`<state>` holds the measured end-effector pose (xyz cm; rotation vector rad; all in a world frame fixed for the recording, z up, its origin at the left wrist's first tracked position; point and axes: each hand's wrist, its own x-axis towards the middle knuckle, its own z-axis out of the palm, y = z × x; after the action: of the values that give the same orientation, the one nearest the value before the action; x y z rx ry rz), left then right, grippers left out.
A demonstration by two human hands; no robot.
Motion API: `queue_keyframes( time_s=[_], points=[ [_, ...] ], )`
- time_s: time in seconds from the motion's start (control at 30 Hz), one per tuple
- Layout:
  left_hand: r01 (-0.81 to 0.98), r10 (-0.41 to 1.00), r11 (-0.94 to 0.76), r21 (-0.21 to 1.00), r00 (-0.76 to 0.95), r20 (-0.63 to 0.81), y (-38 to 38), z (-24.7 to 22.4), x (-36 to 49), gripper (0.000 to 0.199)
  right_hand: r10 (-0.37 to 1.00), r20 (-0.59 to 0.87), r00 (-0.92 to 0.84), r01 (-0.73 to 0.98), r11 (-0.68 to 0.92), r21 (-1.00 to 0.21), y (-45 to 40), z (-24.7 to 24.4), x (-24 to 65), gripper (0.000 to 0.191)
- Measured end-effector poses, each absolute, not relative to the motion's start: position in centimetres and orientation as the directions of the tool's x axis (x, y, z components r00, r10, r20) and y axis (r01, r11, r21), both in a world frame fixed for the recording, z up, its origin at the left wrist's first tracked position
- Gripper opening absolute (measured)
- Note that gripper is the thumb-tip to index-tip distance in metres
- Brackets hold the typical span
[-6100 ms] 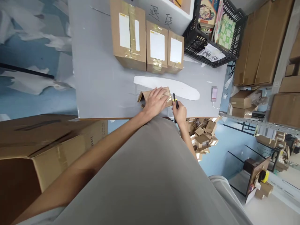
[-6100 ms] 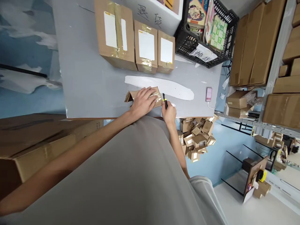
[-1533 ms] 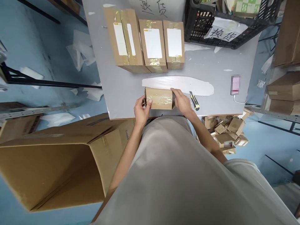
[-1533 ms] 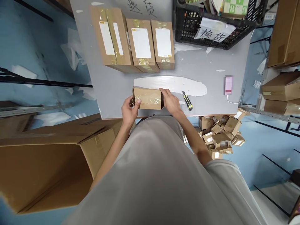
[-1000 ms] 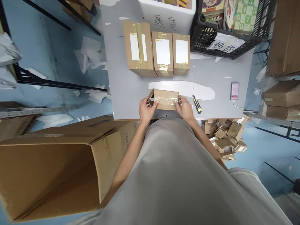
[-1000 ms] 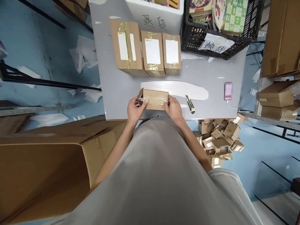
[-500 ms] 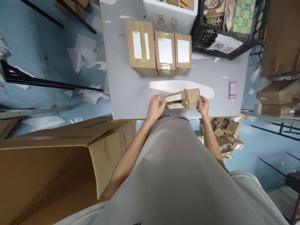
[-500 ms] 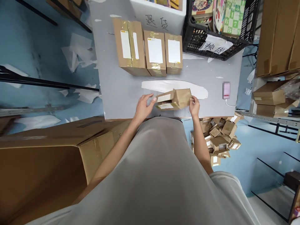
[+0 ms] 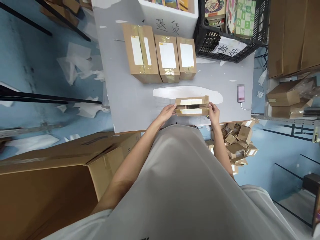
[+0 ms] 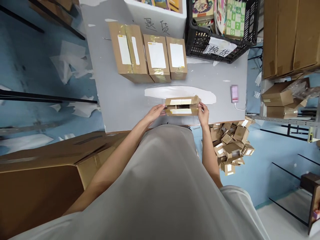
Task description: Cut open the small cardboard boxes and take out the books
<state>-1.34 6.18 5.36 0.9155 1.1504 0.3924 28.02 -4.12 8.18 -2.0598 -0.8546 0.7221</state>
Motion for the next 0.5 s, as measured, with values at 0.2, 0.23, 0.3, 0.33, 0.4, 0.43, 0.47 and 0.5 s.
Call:
queue_keyframes(
  time_s=[0.2, 0.23, 0.3, 0.33, 0.4, 0.43, 0.47, 0.5],
  points=[
    [0.196, 0.829, 0.472, 0.859, 0.232, -0.508, 5.9, 6.3, -6.6, 0.07, 0.766, -0.375, 0.522, 0.118, -0.5, -0.858, -3.0, 7.0, 23.7, 0.059],
    [0.215, 0.849, 0.449, 0.867, 0.2, -0.489, 5.7, 6.4, -7.5, 0.066, 0.756, -0.43, 0.494, 0.06, -0.523, -0.85, -2.8, 6.7, 22.7, 0.059],
    [0.263, 0.873, 0.419, 0.869, 0.146, -0.465, 5.3, 6.5, -9.0, 0.055, 0.735, -0.53, 0.422, -0.046, -0.567, -0.823, -2.6, 6.0, 20.9, 0.058],
    [0.286, 0.879, 0.411, 0.866, 0.126, -0.459, 5.0, 6.5, -9.6, 0.048, 0.727, -0.565, 0.39, -0.083, -0.583, -0.808, -2.7, 5.7, 20.2, 0.057],
    [0.321, 0.884, 0.405, 0.856, 0.103, -0.457, 4.3, 6.5, -10.4, 0.037, 0.717, -0.596, 0.363, -0.113, -0.6, -0.792, -2.9, 5.2, 19.3, 0.054],
    [0.33, 0.885, 0.403, 0.854, 0.096, -0.455, 3.9, 6.5, -10.6, 0.034, 0.714, -0.596, 0.368, -0.107, -0.604, -0.79, -3.0, 5.1, 19.1, 0.052],
    [0.334, 0.889, 0.399, 0.854, 0.089, -0.45, 3.5, 6.6, -10.6, 0.033, 0.712, -0.596, 0.372, -0.098, -0.608, -0.788, -3.2, 5.0, 19.1, 0.051],
    [0.333, 0.893, 0.393, 0.857, 0.084, -0.442, 3.0, 6.7, -10.6, 0.033, 0.712, -0.589, 0.383, -0.08, -0.61, -0.789, -3.3, 5.0, 19.3, 0.051]
  ],
)
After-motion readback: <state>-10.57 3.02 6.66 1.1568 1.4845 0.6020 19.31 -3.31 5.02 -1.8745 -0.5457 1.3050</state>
